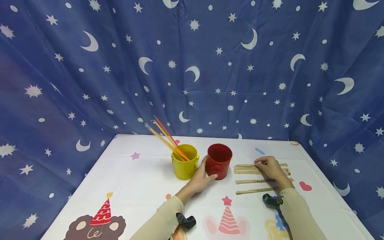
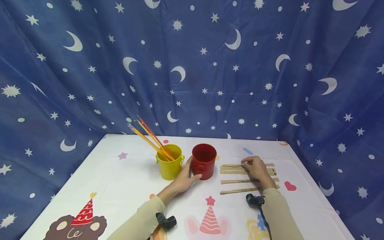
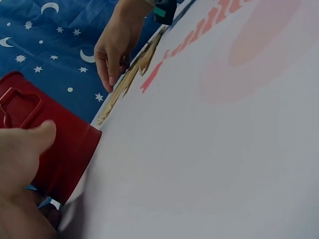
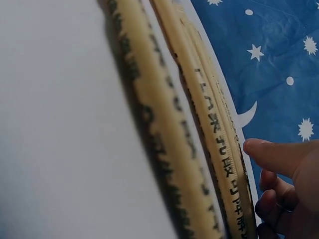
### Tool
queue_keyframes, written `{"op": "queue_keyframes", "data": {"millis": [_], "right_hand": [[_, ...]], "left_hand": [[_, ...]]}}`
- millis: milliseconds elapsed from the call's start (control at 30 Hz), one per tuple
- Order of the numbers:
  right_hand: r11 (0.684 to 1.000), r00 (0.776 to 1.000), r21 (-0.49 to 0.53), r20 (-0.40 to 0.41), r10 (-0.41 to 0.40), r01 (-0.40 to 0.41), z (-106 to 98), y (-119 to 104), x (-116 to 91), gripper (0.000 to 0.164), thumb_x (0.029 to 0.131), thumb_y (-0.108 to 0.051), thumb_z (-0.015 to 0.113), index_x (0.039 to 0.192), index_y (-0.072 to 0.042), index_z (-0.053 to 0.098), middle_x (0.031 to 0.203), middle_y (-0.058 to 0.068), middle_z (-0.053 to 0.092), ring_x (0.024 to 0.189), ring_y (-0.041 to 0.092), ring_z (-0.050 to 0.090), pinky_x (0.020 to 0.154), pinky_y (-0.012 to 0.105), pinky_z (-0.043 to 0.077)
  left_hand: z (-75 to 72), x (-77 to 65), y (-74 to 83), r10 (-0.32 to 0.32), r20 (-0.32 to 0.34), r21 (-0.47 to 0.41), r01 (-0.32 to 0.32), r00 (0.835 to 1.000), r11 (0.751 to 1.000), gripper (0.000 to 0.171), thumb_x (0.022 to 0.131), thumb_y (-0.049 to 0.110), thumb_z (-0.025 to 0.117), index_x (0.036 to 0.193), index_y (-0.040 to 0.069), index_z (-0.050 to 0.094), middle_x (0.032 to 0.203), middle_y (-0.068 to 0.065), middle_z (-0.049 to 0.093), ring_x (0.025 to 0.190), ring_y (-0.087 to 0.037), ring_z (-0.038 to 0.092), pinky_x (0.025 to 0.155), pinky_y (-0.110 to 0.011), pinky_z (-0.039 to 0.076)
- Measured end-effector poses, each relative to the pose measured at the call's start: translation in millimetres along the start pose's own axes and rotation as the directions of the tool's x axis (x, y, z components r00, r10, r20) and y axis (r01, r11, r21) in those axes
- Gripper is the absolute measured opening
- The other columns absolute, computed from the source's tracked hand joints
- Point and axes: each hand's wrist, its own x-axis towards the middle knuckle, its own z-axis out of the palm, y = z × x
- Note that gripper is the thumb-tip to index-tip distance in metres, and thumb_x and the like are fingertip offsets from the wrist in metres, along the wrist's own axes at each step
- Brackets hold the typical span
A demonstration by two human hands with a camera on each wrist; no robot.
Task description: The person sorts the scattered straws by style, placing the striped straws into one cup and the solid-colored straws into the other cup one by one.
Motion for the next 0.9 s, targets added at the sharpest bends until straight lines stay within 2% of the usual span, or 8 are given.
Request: {"op": "queue_keyframes", "data": {"millis": [167,300,467,633,733,900], "right_hand": [[1.0,1.0,-0.029,0.01,-0.004,0.004,1,-2,1,0.015,0.095,-0.003,0.065,0.102,0.001,0.077,0.089,0.015,0.071,0.075,0.017,0.056,0.065,0.029,0.045],[0.999,1.0,-0.041,0.011,-0.005,0.006,1,-4,3,0.013,0.094,-0.002,0.065,0.1,0.001,0.077,0.086,0.013,0.071,0.074,0.016,0.056,0.065,0.028,0.046],[0.999,1.0,-0.042,-0.002,-0.017,0.017,0,-9,3,0.01,0.092,-0.003,0.069,0.095,0.001,0.077,0.079,0.01,0.07,0.07,0.013,0.054,0.064,0.027,0.045],[0.998,1.0,-0.057,0.023,-0.003,0.004,0,-11,0,0.009,0.093,-0.004,0.069,0.092,0.0,0.077,0.074,0.006,0.067,0.067,0.013,0.053,0.062,0.028,0.044],[0.997,1.0,-0.069,-0.004,-0.024,0.023,-1,-10,-1,0.008,0.092,-0.003,0.07,0.09,-0.001,0.077,0.075,0.007,0.067,0.068,0.014,0.052,0.063,0.028,0.044],[0.996,0.991,-0.045,-0.102,-0.081,0.077,-7,-12,-3,0.009,0.093,-0.002,0.068,0.091,0.001,0.077,0.082,0.013,0.067,0.07,0.015,0.048,0.06,0.025,0.04]], "left_hand": [[-2.0,2.3,1.0,0.026,-0.032,0.028,-0.025,0.999,0.999,0.088,0.096,0.019,0.069,0.164,0.017,0.012,0.168,-0.006,0.029,0.156,-0.027,0.028,0.128,-0.051,0.024],[-4.2,4.2,-0.4,0.037,-0.017,0.031,-0.037,0.999,0.999,0.086,0.097,0.019,0.067,0.164,0.015,0.012,0.168,-0.006,0.028,0.156,-0.027,0.026,0.128,-0.05,0.025],[-6.4,4.8,-2.6,0.016,-0.011,0.013,-0.016,1.0,1.0,0.083,0.099,0.022,0.065,0.164,0.017,0.013,0.169,-0.004,0.025,0.157,-0.024,0.025,0.127,-0.047,0.027],[-5.2,3.0,-4.1,0.003,-0.004,0.005,-0.003,1.0,1.0,0.082,0.099,0.023,0.065,0.164,0.019,0.014,0.169,-0.002,0.025,0.157,-0.023,0.025,0.128,-0.047,0.027],[-3.4,2.5,-5.1,0.012,0.001,0.001,-0.012,1.0,1.0,0.082,0.099,0.023,0.065,0.164,0.018,0.014,0.169,-0.002,0.025,0.157,-0.024,0.024,0.128,-0.048,0.027],[-1.2,2.2,-5.3,0.018,0.001,0.001,-0.018,1.0,1.0,0.082,0.1,0.024,0.064,0.164,0.017,0.013,0.169,-0.003,0.025,0.157,-0.025,0.024,0.128,-0.05,0.026]]}}
